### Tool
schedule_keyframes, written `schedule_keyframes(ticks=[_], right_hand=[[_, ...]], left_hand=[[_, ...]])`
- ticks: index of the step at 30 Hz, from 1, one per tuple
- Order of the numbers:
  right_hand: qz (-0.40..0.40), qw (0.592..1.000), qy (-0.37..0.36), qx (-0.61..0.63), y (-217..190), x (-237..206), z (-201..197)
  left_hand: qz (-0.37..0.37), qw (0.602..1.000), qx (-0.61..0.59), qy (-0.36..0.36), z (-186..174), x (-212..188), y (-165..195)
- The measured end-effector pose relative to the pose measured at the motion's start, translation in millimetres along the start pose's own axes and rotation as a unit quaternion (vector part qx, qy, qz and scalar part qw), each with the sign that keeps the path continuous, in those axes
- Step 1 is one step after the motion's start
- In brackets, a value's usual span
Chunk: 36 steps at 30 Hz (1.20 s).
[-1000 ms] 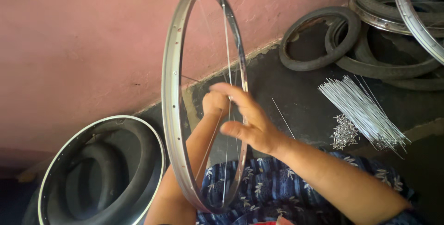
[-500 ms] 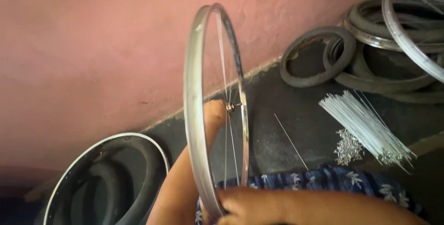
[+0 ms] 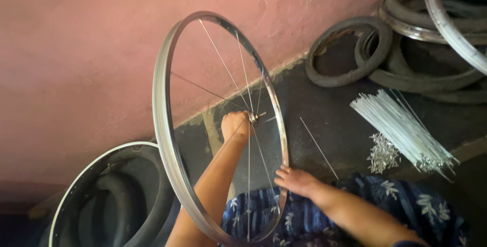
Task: The person sits on the floor lacing spokes into a bicycle rim, threading each spoke through the hub flange and rim holes by hand and turning the rim as they work around it. They repeatedly take new spokes from a bundle on the floor and seat them into the rim.
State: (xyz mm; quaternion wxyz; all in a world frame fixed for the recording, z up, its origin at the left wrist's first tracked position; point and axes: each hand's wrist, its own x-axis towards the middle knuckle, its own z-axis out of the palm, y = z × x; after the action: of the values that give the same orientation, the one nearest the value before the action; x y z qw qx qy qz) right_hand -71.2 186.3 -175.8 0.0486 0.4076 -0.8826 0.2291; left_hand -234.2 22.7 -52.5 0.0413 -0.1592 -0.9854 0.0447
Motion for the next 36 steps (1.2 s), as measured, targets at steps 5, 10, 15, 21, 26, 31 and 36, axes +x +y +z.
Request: schedule_keyframes(ticks=[5, 10, 15, 21, 26, 31, 36], right_hand=[[0.224, 0.940, 0.229, 0.118, -11, 24, -42], [0.031, 0.858, 0.452, 0.244, -78, 64, -161], [-0.062, 0.774, 0.105, 0.621, -145, 103, -252], [-0.053, 0.698, -0.058, 0.711, -158, 83, -246], [-0.076, 0.871, -0.084, 0.478, -158, 43, -158], [-0.111, 0.951, -0.064, 0.282, -118, 4, -61], [-0.213, 0.974, -0.037, 0.071, -40, -7, 4]], left_hand=[[0.038, 0.999, -0.007, 0.035, 7, -9, -4], [0.064, 0.994, -0.053, 0.074, 2, -8, 10], [0.076, 0.996, 0.000, 0.052, -8, -11, 22], [0.045, 0.997, 0.012, -0.063, -19, -6, 27], [0.067, 0.997, 0.022, -0.024, -28, 4, 5], [0.101, 0.992, 0.037, 0.071, -26, 24, -9], [0.095, 0.993, 0.051, 0.053, -4, 17, -14]])
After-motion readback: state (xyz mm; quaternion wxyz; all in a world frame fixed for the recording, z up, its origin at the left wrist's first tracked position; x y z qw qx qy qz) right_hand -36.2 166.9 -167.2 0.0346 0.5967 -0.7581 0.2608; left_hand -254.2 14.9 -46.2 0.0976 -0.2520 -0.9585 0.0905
